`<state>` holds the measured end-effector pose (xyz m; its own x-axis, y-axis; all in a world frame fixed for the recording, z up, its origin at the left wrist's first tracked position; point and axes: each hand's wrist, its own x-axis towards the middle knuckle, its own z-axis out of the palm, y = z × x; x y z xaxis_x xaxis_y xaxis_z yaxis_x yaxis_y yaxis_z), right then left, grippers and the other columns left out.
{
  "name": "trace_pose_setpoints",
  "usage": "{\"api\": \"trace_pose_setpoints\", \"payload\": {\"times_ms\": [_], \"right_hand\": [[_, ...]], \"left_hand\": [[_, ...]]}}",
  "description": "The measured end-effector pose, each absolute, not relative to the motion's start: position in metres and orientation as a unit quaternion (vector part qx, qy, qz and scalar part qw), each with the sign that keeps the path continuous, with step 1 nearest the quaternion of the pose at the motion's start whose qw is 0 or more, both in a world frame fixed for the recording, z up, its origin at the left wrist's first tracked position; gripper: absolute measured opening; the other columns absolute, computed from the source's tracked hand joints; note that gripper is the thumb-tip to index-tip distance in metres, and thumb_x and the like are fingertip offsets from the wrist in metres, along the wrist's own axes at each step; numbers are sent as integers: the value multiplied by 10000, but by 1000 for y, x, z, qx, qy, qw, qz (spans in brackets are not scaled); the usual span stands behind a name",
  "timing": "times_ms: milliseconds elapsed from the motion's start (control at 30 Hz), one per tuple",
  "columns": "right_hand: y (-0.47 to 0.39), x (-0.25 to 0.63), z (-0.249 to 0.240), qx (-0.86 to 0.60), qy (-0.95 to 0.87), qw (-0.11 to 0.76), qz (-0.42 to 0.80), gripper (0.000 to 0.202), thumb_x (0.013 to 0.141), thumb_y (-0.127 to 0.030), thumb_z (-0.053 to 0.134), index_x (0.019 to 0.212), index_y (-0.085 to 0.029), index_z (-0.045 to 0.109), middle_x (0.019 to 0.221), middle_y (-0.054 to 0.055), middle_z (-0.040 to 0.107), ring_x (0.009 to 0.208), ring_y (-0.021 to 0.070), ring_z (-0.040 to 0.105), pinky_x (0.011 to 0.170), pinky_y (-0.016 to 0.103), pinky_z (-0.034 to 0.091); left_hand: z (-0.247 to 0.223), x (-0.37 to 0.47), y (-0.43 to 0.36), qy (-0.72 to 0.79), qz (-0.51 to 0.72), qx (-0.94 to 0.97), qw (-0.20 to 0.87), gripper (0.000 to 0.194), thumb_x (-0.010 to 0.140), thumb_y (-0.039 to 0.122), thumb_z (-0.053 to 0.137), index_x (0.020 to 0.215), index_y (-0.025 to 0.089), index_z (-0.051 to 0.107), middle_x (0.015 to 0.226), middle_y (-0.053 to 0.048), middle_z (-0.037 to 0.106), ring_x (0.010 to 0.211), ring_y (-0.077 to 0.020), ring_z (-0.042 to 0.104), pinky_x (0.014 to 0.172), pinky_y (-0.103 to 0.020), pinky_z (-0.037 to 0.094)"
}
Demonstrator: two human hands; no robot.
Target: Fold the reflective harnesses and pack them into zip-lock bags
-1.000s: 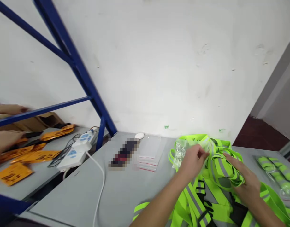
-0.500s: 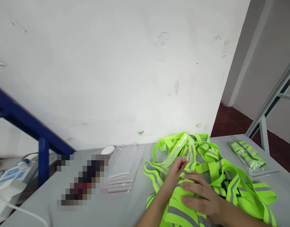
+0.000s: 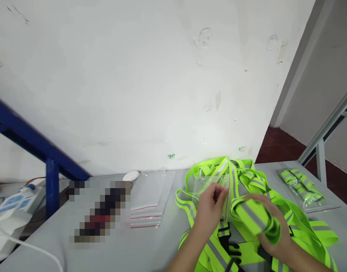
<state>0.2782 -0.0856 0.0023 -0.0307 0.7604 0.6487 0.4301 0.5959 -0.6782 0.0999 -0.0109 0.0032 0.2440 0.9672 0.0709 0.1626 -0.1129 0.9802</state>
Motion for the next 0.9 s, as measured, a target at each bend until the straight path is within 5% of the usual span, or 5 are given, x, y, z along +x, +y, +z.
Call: {"api": "trace_pose_setpoints", "payload": {"times_ms": [167, 267, 500, 900], "right_hand": [[-85, 267, 22, -501, -475, 511, 512, 546, 708, -508, 771, 1166, -232, 659, 1024, 99, 747, 941, 317, 695, 845, 447, 564], [-76, 264, 30, -491, -385, 494, 605, 625, 677, -500, 803, 1215, -233, 632, 1098, 103, 729, 978, 321, 686, 863, 466, 552], [-62, 272, 9, -491, -282, 502, 654, 594, 730, -430, 790, 1255, -233, 595, 1157, 91, 710, 1100, 310, 645, 930, 459, 524], [-55, 278, 0, -445, -221, 533, 685, 442, 770, -371, 765, 1151, -178, 653, 1114, 97, 727, 1039, 282, 677, 906, 427, 542]], "left_hand": [[6, 108, -22, 437, 444, 566, 541, 255, 841, 426, 610, 769, 186, 562, 666, 19, 528, 622, -139, 477, 574, -241, 374], [10, 114, -25, 416, 459, 510, 597, 260, 831, 443, 616, 799, 188, 580, 713, 9, 571, 654, -146, 518, 613, -249, 421], [2, 116, -21, 406, 470, 432, 655, 362, 808, 525, 648, 769, 175, 566, 614, 40, 498, 547, -98, 434, 522, -213, 366], [8, 113, -23, 330, 453, 391, 730, 305, 759, 443, 741, 867, 180, 630, 814, -2, 594, 752, -127, 547, 709, -243, 462]]}}
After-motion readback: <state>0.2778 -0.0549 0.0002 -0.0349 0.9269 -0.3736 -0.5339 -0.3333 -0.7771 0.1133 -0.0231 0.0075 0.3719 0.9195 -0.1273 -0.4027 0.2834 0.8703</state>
